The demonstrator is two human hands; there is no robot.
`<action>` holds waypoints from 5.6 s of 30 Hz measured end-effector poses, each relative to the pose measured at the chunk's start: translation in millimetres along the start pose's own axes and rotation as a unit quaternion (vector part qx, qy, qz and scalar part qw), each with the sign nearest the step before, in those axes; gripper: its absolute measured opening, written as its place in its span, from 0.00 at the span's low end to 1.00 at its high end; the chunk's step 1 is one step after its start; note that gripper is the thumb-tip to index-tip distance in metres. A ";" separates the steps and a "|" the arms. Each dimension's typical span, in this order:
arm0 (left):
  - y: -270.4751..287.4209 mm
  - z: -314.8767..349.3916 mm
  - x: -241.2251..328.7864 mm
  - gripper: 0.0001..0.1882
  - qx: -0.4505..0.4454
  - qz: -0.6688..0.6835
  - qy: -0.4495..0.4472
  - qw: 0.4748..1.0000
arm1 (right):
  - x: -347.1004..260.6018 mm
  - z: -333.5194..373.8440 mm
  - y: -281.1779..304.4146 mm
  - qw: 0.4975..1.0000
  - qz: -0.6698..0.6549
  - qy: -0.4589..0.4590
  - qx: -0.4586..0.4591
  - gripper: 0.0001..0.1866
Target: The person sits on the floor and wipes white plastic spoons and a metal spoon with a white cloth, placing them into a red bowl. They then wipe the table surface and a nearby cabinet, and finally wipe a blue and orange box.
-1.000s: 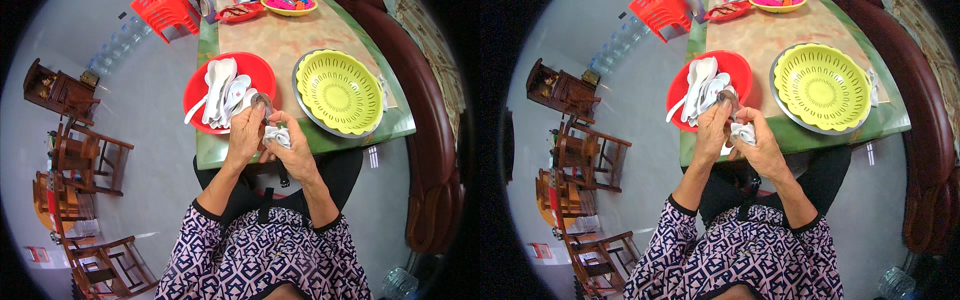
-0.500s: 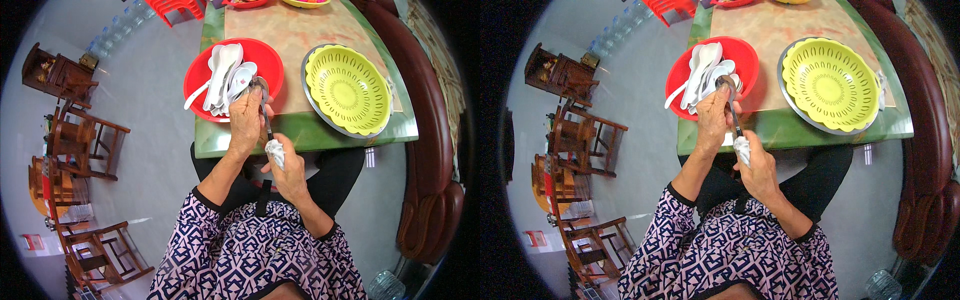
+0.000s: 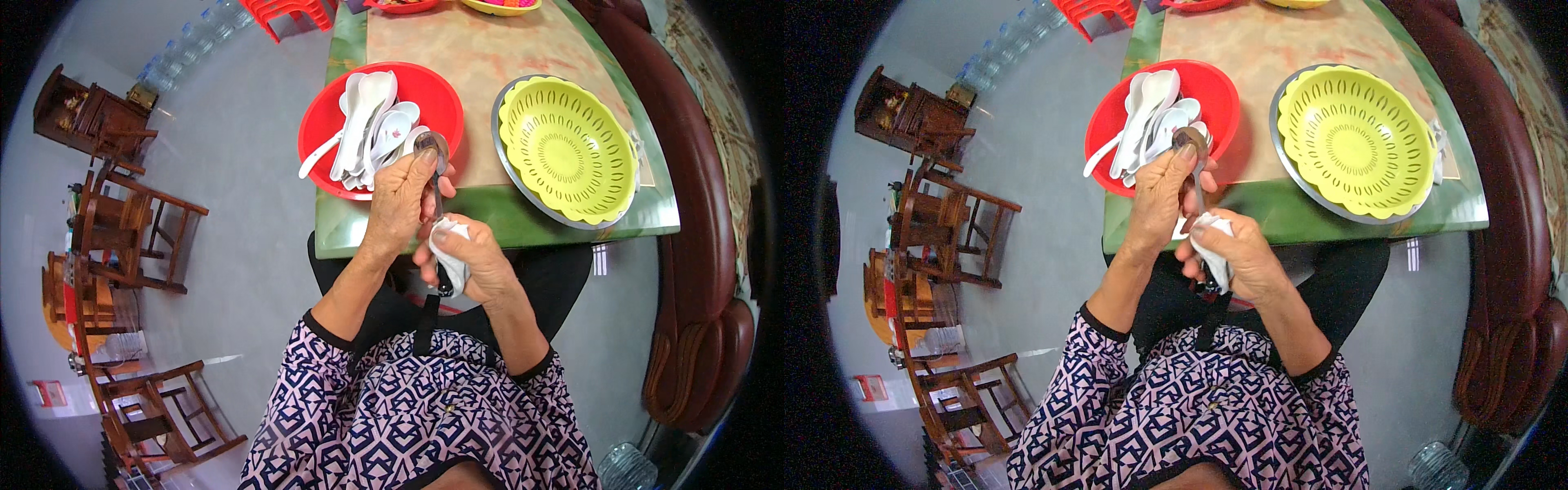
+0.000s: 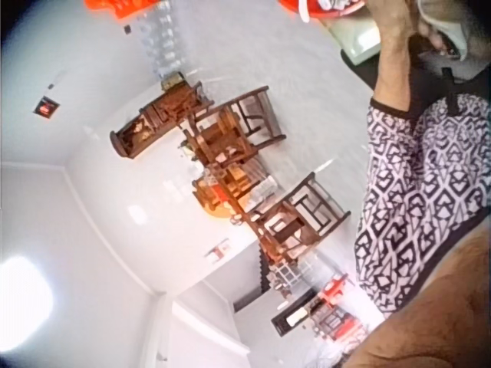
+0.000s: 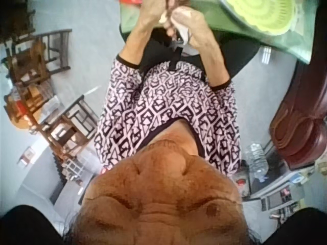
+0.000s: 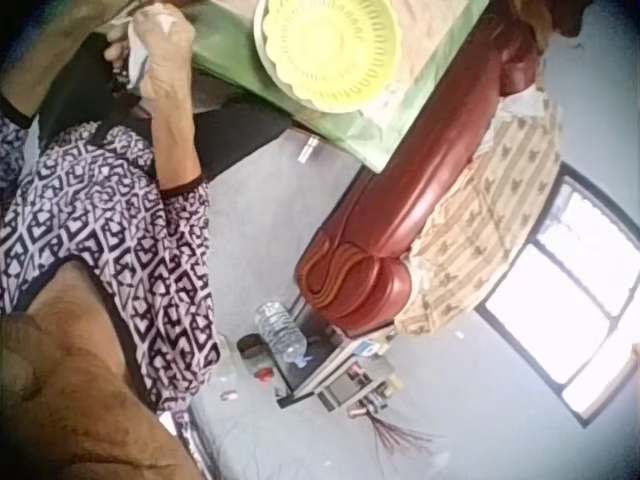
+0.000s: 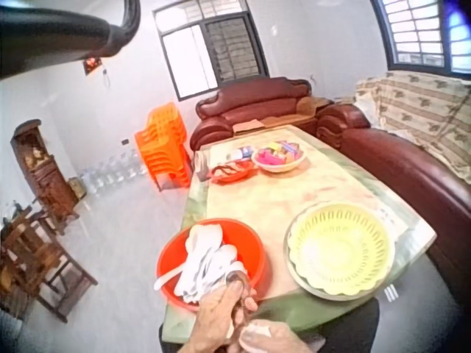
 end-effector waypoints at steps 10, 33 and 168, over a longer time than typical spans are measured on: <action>-2.9 5.5 -13.2 0.19 -0.019 0.050 0.041 0.998 | 8.2 19.7 1.7 0.999 0.043 0.006 -0.010 0.07; -9.8 14.8 -29.3 0.20 -0.012 0.169 0.119 0.978 | 19.3 56.7 2.6 0.984 0.095 0.091 0.124 0.09; 34.3 -51.7 14.6 0.25 0.144 -0.541 -0.193 0.806 | -20.1 36.0 24.5 0.768 0.541 0.267 0.217 0.06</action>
Point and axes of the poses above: each hand's wrist, its own z-axis away from the middle knuckle, its own y-axis out of the back of the hand, x = y × z, the point moved 4 cm from there along -z, towards the middle knuckle, and after that the axes turned 2 degrees about -x, right-handed, at the moved point
